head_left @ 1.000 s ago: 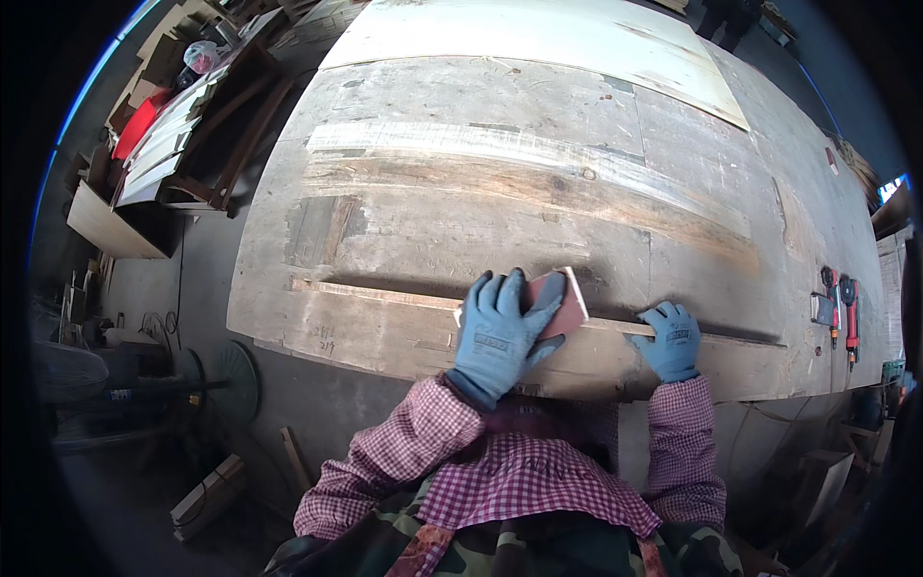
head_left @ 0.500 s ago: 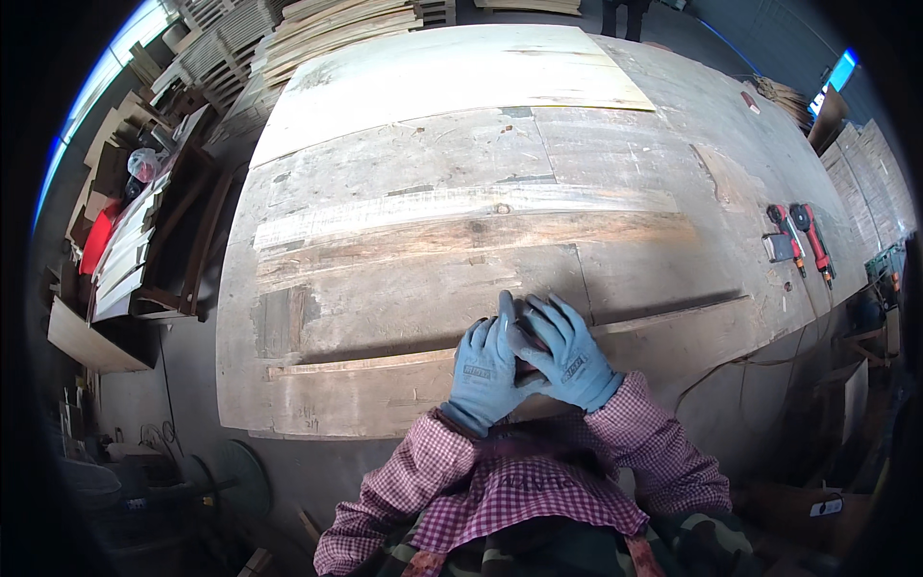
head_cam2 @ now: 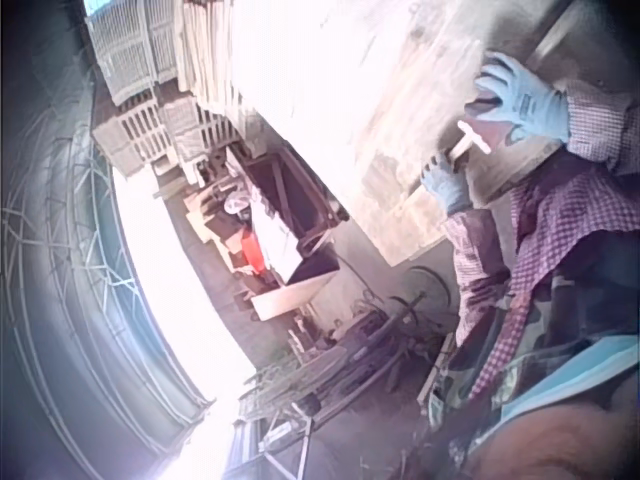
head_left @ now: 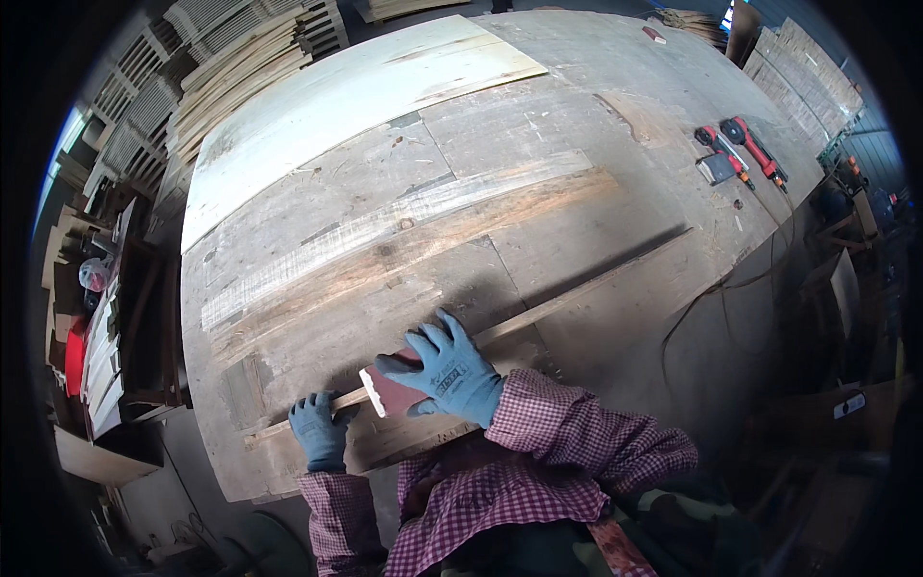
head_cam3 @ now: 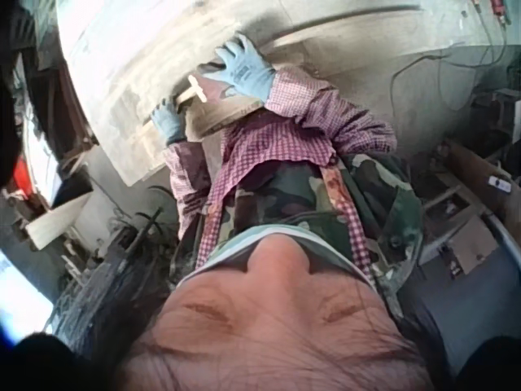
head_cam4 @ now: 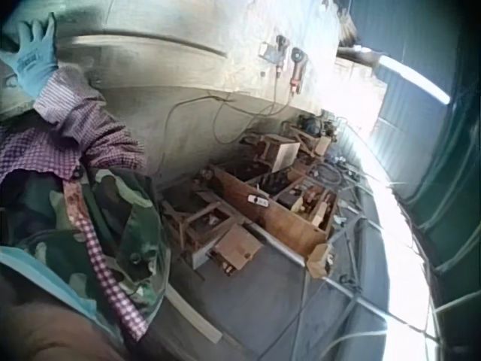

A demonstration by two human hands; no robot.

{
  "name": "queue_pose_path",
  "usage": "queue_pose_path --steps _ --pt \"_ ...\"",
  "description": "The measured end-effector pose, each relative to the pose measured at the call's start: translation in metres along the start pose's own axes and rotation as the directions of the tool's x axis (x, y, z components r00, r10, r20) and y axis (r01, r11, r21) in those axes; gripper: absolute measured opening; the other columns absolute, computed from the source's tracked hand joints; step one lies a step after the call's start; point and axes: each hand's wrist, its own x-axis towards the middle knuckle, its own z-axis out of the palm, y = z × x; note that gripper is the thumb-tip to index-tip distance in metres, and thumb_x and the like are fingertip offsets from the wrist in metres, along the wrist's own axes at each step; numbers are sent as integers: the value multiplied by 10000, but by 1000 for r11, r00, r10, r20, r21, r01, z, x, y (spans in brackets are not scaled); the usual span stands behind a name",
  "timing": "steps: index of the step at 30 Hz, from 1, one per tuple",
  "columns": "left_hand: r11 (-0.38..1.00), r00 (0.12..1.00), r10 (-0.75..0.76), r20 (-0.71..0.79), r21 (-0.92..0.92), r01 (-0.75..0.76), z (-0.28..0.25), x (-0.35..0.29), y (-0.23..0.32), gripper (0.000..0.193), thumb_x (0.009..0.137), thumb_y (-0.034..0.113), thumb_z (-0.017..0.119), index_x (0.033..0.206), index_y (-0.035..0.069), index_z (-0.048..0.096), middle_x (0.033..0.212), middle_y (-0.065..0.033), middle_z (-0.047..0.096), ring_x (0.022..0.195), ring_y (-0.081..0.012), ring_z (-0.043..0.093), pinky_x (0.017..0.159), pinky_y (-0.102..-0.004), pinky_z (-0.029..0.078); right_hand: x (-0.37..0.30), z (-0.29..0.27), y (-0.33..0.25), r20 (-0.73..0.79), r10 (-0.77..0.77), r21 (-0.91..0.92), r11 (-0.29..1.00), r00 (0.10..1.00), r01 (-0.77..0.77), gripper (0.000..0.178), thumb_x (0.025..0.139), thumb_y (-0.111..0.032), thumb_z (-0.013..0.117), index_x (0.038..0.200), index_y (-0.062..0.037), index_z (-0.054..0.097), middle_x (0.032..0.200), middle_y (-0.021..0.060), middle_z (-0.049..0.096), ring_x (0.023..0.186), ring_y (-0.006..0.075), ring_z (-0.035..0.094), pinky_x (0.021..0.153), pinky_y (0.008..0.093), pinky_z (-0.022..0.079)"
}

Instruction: The person sands a long wooden plank on a workbench using a sanding block. They repeatedly rub the block along the plank's length and edges, occasionally repositioning the plank. A coworker is visible in the background handling other planks.

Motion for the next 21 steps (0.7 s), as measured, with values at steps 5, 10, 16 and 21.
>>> queue_pose_path --steps 5,10,16,21 --pt "1000 1000 1 -29 6 -1 0 -10 2 370 679 307 815 993 185 661 930 -48 641 908 -291 593 821 -448 430 -46 -4 41 -177 134 16 991 975 -134 772 690 -671 699 1370 -335 552 1255 143 489 1178 326 454 1090 567 310" --pt "1000 1000 -20 -6 21 20 0 -10 5 375 708 352 791 998 167 641 922 -54 632 904 -293 587 823 -453 429 -175 -20 215 -350 598 -234 689 721 -686 782 741 -569 744 1434 -308 493 1194 142 540 1094 344 516 969 510 401" --pt "998 998 -50 43 31 49 -8 -9 14 382 708 363 789 1009 182 639 954 -44 632 936 -284 580 860 -456 416 -152 -21 182 -248 467 -207 830 849 -517 753 706 -471 806 1383 -259 553 1212 133 528 1107 342 510 966 504 417" --pt "999 997 -47 58 4 47 -6 -5 12 366 689 307 797 999 179 649 975 -55 632 972 -292 573 891 -454 415 -6 -2 -13 -157 108 136 987 982 -87 793 700 -601 739 1397 -292 523 1212 109 479 1170 324 455 1108 548 313"
